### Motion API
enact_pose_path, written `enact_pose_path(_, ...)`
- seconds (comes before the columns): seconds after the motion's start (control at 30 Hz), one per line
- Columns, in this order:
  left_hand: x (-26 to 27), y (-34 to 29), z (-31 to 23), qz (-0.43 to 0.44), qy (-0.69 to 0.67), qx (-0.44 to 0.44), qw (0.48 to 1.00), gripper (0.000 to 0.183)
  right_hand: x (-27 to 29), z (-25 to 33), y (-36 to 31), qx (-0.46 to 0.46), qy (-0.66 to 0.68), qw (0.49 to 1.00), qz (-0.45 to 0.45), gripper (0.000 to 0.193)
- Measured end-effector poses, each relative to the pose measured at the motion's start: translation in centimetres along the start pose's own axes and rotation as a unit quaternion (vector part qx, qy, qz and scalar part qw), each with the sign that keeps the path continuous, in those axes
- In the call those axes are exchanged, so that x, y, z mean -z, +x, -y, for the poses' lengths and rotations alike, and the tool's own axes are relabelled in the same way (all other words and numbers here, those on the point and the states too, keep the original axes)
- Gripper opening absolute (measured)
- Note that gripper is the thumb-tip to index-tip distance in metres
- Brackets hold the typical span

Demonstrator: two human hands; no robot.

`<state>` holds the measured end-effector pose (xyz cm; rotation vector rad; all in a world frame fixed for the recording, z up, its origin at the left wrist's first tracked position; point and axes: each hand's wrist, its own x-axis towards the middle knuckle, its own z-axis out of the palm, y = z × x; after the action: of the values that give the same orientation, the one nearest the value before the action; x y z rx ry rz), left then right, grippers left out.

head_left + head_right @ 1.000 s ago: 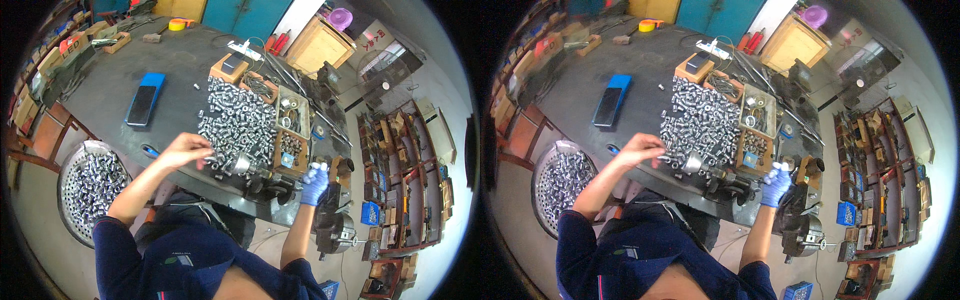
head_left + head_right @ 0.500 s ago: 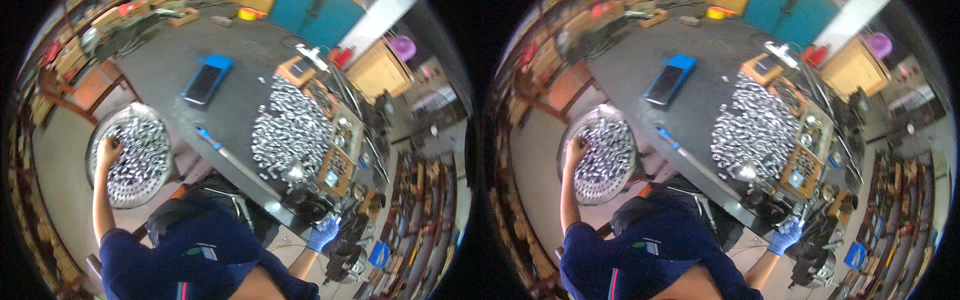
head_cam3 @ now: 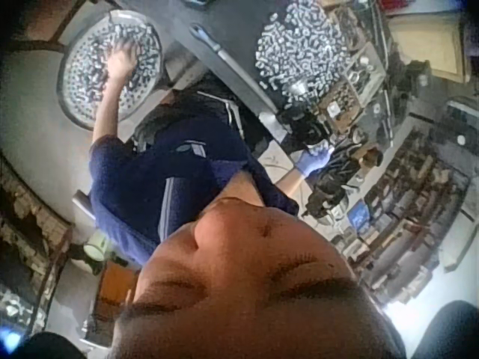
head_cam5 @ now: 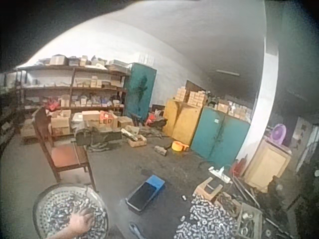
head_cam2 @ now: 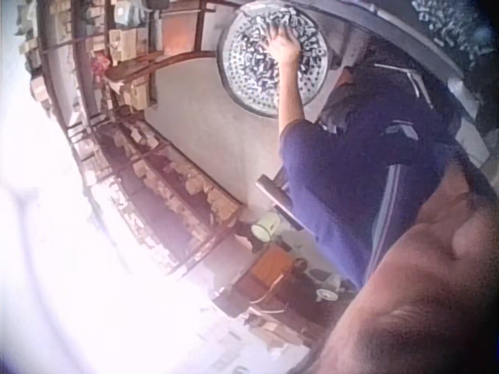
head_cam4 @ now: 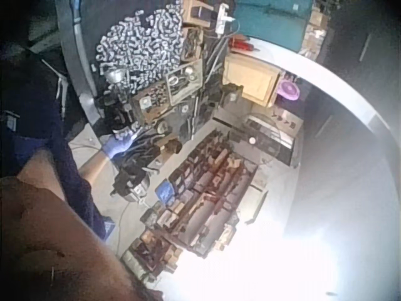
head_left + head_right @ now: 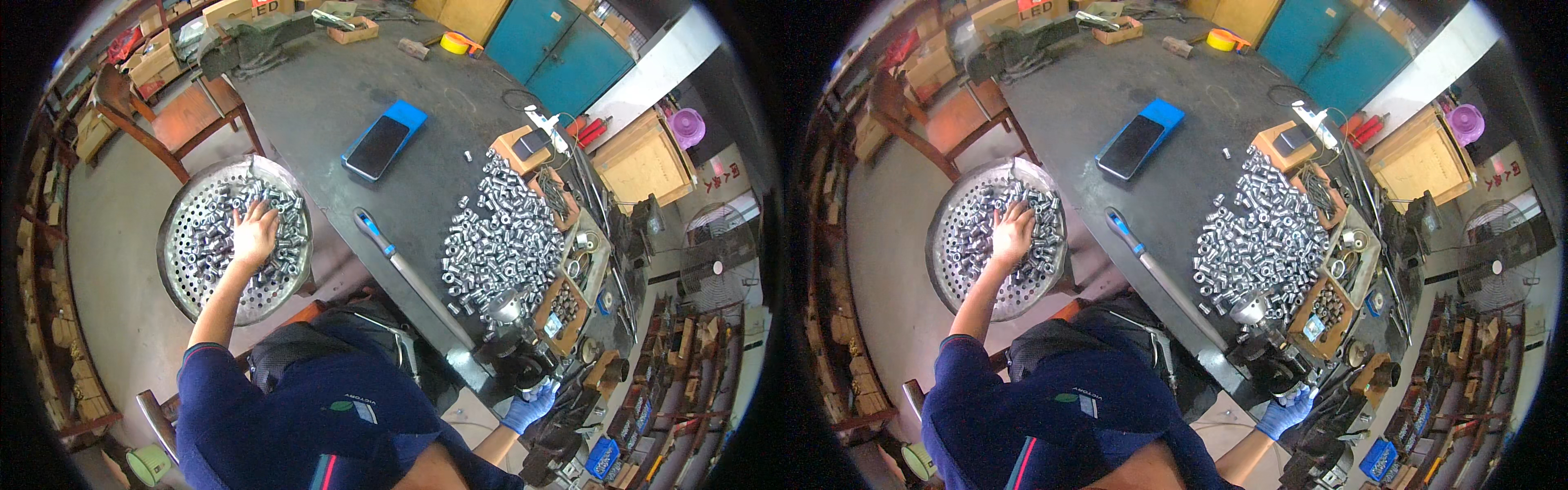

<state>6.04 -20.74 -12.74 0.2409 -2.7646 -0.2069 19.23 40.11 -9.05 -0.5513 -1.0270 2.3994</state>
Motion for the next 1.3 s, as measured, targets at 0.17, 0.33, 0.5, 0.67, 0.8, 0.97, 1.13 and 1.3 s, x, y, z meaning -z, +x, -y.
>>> enact_pose_path(0.17,0.6,-0.2,1.8,-0.088,-0.013,-0.014,0.996,0.018,-1.2,0.3,-0.6,-0.009,0.005,1.0,0.012,0.031)
enact_pose_path(0.33,0.4,-0.6,6.4,-0.102,0.002,0.096,0.99,0.018,-2.1,0.5,-1.0,-0.014,-0.008,1.0,-0.023,0.035)
enact_pose_path(0.5,0.1,-1.5,10.2,-0.139,0.059,0.108,0.983,0.015,-1.8,0.4,-0.9,-0.015,0.017,1.0,0.001,0.034)
enact_pose_path(0.67,0.2,-0.5,13.8,-0.067,0.01,0.248,0.966,0.022,-0.5,0.0,-0.3,0.016,-0.026,0.999,-0.04,0.025)
enact_pose_path(0.8,4.7,2.8,7.1,-0.073,-0.049,0.107,0.99,0.024,-0.7,0.2,-0.7,0.007,0.005,1.0,-0.027,0.028)
enact_pose_path(0.97,4.2,7.9,-9.2,-0.042,-0.262,-0.094,0.96,0.019,-0.1,0.0,-0.3,0.015,0.013,0.998,-0.067,0.035)
enact_pose_path(1.13,-0.5,11.9,-25.2,0.043,-0.282,-0.307,0.908,0.013,0.4,0.3,-0.6,0.006,0.011,1.0,-0.001,0.038)
enact_pose_path(1.3,-5.8,15.2,-31.8,0.141,-0.122,-0.376,0.907,0.023,-0.2,-0.1,-1.0,0.024,0.018,0.998,-0.047,0.036)
